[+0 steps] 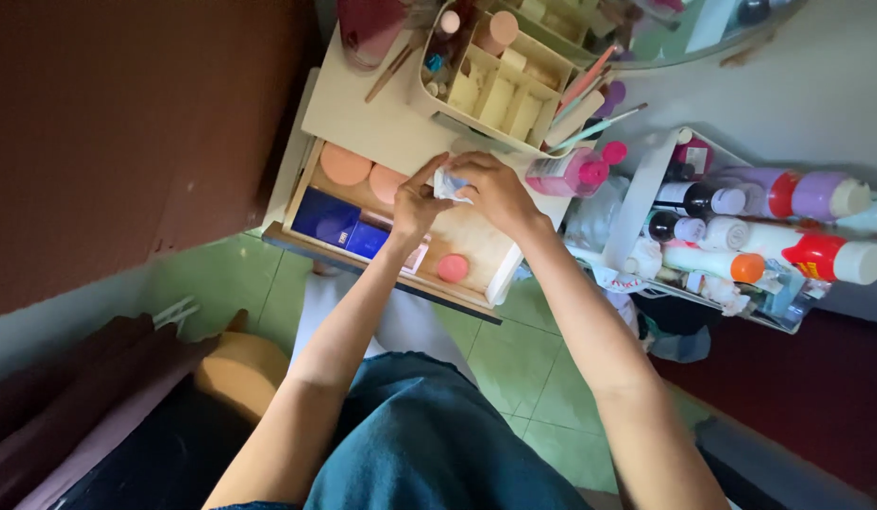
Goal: Cleaning makeup palettes and containers with a tissue and organizing them in a drawer.
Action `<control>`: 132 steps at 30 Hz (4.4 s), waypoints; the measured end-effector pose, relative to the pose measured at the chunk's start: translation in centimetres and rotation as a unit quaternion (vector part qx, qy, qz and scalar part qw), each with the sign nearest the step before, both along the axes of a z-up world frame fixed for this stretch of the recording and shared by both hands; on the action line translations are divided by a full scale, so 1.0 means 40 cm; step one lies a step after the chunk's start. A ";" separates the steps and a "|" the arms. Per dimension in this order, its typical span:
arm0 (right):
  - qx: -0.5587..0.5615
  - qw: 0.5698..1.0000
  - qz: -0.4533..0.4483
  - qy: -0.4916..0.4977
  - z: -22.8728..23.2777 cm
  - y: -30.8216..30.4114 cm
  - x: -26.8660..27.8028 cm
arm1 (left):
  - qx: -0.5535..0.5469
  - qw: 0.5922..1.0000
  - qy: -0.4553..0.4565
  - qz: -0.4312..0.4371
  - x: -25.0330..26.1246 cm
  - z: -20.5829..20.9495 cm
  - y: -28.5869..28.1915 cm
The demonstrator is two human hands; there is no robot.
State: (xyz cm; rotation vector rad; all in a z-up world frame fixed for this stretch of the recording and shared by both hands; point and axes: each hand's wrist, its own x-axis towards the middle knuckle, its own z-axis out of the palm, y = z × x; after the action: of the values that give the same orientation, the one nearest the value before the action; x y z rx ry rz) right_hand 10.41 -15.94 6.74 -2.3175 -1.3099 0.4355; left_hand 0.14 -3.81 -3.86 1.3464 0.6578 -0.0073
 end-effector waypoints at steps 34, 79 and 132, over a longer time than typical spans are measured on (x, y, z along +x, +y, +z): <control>0.084 0.994 -0.061 0.033 0.135 -0.003 -0.009 | 0.014 0.999 0.016 -0.041 -0.010 0.112 0.036; 0.021 0.997 0.034 -0.070 -0.013 -0.032 0.012 | 0.079 0.993 0.083 -0.027 -0.007 0.122 0.008; -0.239 0.942 -0.237 -0.017 -0.215 0.045 -0.025 | 0.091 0.992 0.087 0.003 -0.001 0.126 0.003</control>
State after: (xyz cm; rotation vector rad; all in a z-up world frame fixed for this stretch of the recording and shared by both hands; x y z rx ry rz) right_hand 9.40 -14.16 -1.85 -2.9377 -0.6567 0.5995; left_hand 0.11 -3.68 1.17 1.5309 0.8252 -0.0632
